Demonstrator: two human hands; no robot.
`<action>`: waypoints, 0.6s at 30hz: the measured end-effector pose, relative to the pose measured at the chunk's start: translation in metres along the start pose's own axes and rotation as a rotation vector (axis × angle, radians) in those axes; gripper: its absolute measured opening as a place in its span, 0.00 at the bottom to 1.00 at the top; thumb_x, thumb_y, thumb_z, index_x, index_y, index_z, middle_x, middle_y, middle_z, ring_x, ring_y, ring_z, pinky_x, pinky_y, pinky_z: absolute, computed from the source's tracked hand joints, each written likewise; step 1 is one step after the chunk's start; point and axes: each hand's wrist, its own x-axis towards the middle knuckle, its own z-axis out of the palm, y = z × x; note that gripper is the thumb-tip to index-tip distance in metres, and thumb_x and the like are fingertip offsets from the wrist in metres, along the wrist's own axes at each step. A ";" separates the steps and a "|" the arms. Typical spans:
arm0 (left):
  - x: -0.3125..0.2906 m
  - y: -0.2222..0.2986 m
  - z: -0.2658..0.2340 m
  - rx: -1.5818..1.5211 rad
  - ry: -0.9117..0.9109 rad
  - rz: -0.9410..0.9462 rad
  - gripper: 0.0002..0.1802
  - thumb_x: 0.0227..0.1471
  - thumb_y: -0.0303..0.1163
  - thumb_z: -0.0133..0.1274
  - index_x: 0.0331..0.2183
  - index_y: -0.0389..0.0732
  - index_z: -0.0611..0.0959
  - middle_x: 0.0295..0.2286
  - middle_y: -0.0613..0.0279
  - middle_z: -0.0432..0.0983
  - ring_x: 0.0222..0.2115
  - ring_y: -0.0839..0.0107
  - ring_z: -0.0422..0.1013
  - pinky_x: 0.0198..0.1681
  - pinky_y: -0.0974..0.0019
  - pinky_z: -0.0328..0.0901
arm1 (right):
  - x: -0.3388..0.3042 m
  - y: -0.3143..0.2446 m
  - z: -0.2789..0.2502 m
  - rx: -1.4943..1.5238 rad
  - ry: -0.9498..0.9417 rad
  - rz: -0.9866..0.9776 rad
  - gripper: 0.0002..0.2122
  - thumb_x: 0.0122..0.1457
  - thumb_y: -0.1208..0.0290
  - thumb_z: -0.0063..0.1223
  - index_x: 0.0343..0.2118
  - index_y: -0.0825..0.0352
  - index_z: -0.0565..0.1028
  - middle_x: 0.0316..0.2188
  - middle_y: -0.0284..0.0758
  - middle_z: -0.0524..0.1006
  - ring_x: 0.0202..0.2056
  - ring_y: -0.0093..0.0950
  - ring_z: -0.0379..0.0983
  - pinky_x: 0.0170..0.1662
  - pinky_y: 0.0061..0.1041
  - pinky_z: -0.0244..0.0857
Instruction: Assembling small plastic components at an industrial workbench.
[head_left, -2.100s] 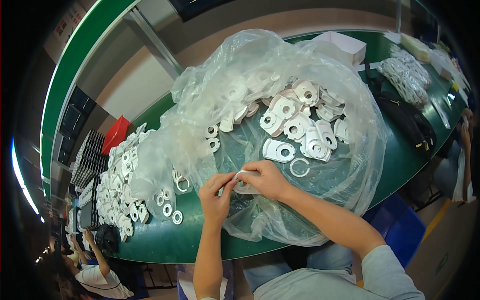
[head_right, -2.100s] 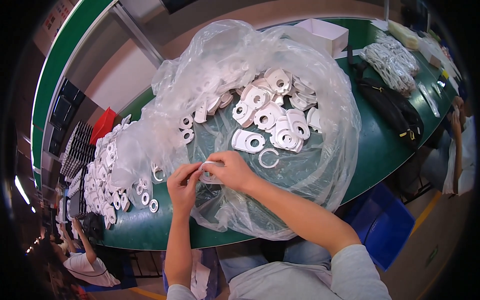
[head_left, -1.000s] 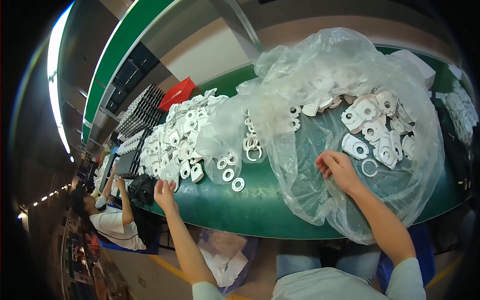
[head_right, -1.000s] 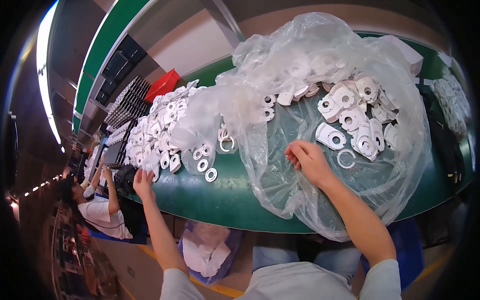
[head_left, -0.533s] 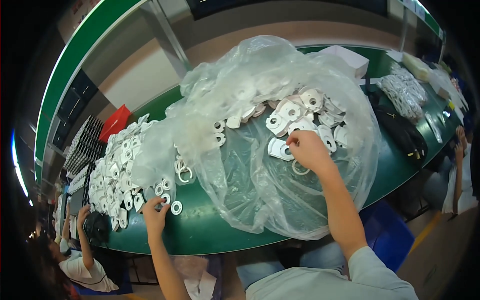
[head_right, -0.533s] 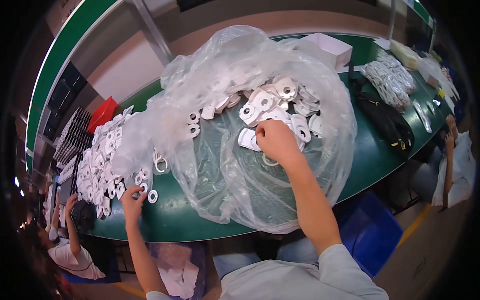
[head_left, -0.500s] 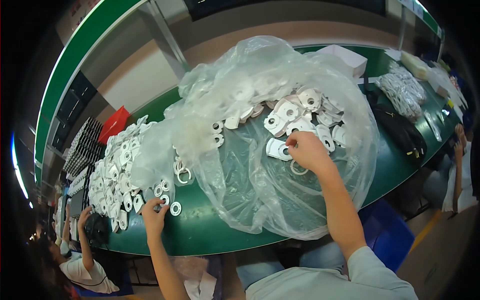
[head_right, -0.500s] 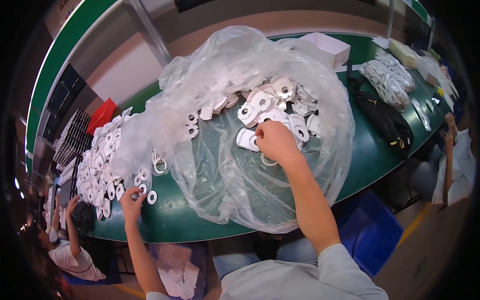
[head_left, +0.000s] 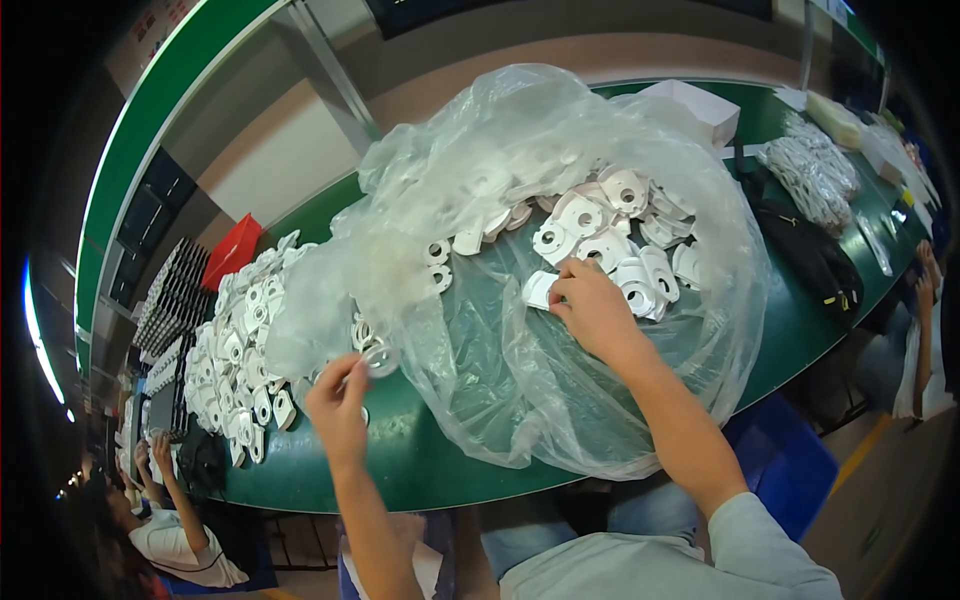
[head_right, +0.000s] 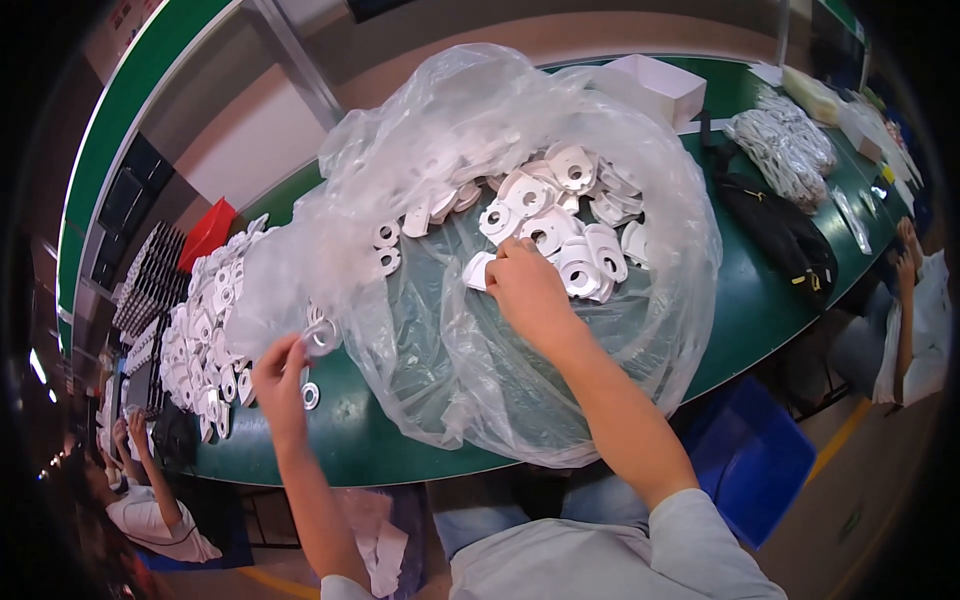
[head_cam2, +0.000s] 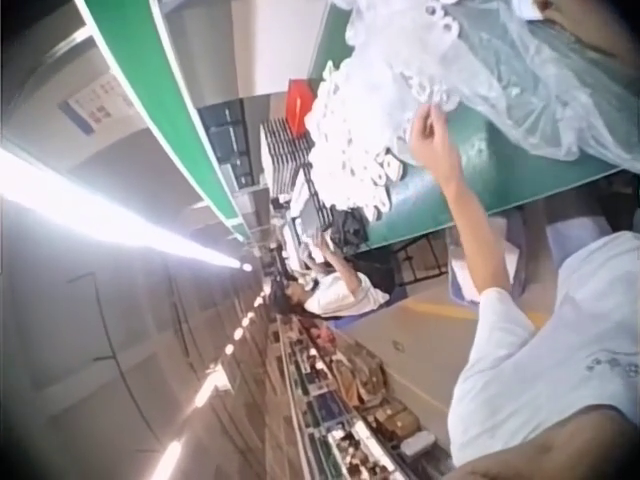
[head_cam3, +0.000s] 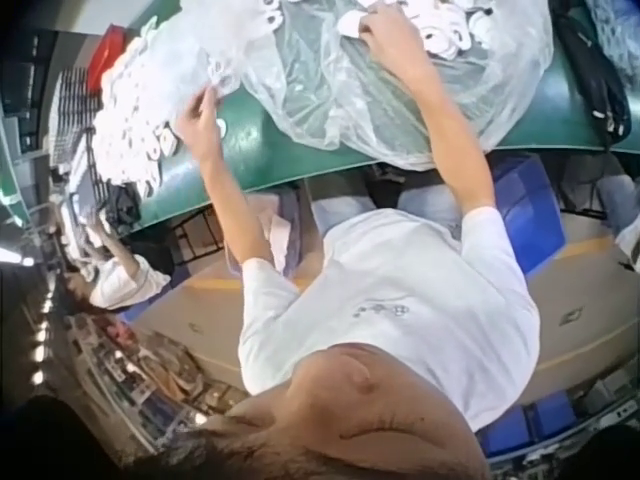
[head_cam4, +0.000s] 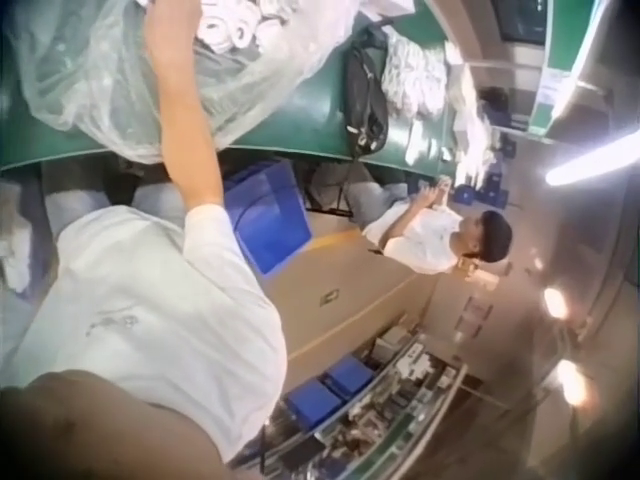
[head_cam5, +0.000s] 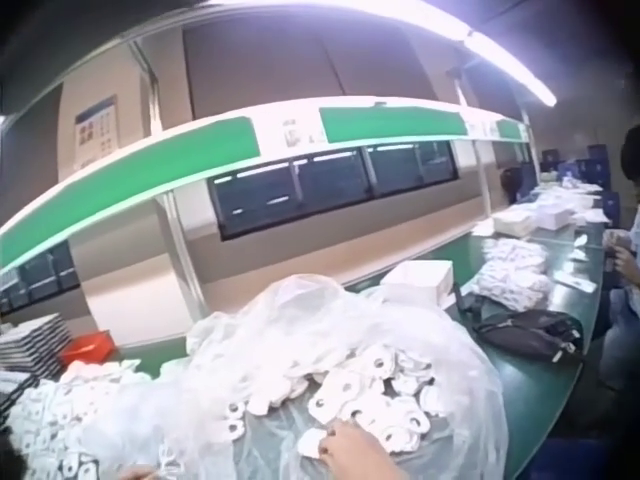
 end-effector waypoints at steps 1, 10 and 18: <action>0.003 0.005 0.017 -0.031 -0.033 -0.032 0.06 0.50 0.23 0.53 0.32 0.31 0.80 0.28 0.64 0.75 0.25 0.78 0.69 0.30 0.75 0.64 | 0.000 -0.002 0.002 0.004 -0.007 -0.004 0.06 0.43 0.74 0.60 0.26 0.65 0.75 0.32 0.35 0.70 0.40 0.36 0.66 0.41 0.31 0.64; 0.027 0.007 0.094 -0.268 -0.314 -0.079 0.07 0.51 0.25 0.52 0.31 0.31 0.81 0.28 0.63 0.76 0.26 0.77 0.69 0.31 0.74 0.63 | -0.003 -0.015 0.013 -0.105 -0.069 0.039 0.21 0.42 0.72 0.62 0.43 0.60 0.73 0.40 0.35 0.72 0.43 0.36 0.66 0.48 0.35 0.57; 0.024 -0.003 0.114 -0.346 -0.444 0.032 0.04 0.51 0.22 0.51 0.30 0.32 0.79 0.42 0.59 0.71 0.32 0.80 0.67 0.36 0.76 0.62 | 0.002 -0.030 0.014 0.447 -0.013 -0.230 0.30 0.41 0.82 0.55 0.53 0.60 0.66 0.39 0.38 0.73 0.42 0.40 0.69 0.43 0.32 0.64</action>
